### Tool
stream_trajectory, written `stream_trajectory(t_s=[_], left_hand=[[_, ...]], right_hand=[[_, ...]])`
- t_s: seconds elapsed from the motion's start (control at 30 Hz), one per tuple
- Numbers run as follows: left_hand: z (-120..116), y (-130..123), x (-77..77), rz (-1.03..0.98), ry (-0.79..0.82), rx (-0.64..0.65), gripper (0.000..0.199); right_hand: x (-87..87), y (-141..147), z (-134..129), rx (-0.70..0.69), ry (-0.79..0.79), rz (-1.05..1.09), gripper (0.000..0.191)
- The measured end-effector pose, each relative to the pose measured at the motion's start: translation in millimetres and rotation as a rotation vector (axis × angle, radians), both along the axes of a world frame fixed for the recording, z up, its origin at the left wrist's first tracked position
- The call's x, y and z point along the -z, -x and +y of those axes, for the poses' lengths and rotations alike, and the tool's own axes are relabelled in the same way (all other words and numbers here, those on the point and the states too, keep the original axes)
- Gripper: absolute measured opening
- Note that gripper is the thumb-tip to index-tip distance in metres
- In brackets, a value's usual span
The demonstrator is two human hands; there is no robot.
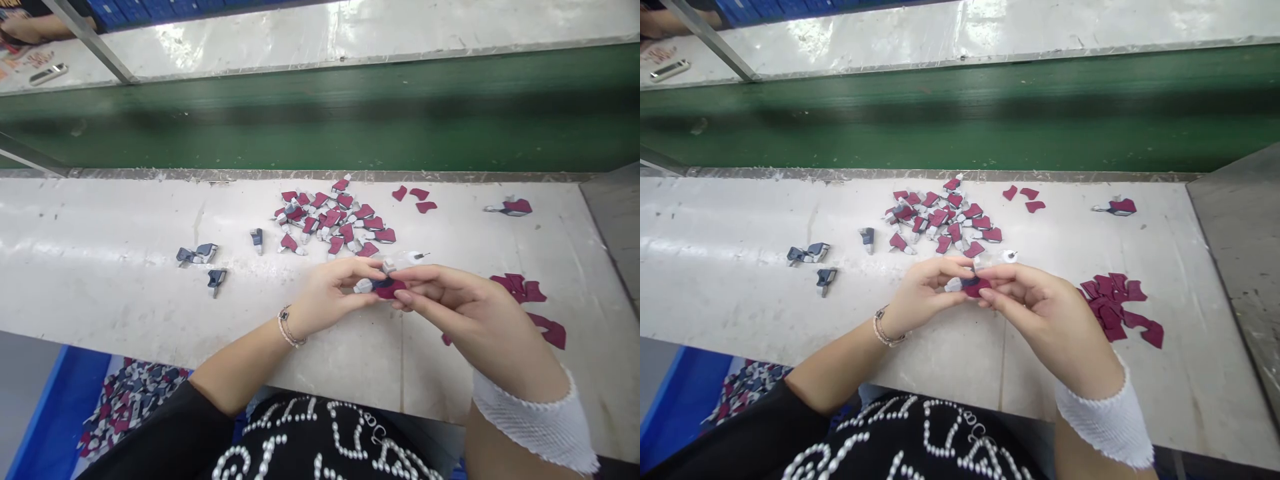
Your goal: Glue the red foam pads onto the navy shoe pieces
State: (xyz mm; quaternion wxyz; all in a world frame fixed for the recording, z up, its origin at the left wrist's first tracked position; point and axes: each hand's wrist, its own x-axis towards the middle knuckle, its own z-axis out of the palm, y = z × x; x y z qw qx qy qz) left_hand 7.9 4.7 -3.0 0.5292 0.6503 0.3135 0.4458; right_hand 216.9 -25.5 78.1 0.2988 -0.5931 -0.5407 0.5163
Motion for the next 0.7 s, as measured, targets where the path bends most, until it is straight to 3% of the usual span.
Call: stream_trajectory(t_s=[0.27, 0.7], left_hand=[[0.0, -0.7, -7.3, 0.078, -0.191, -0.044, 0.023], [2.1, -2.9, -12.0, 0.051, -0.149, -0.058, 0.029]], right_hand=[[-3.0, 0.4, 0.3, 0.038, 0.002, -0.033, 0.029], [-4.5, -6.2, 8.2, 0.0, -0.056, -0.234, 0.027]])
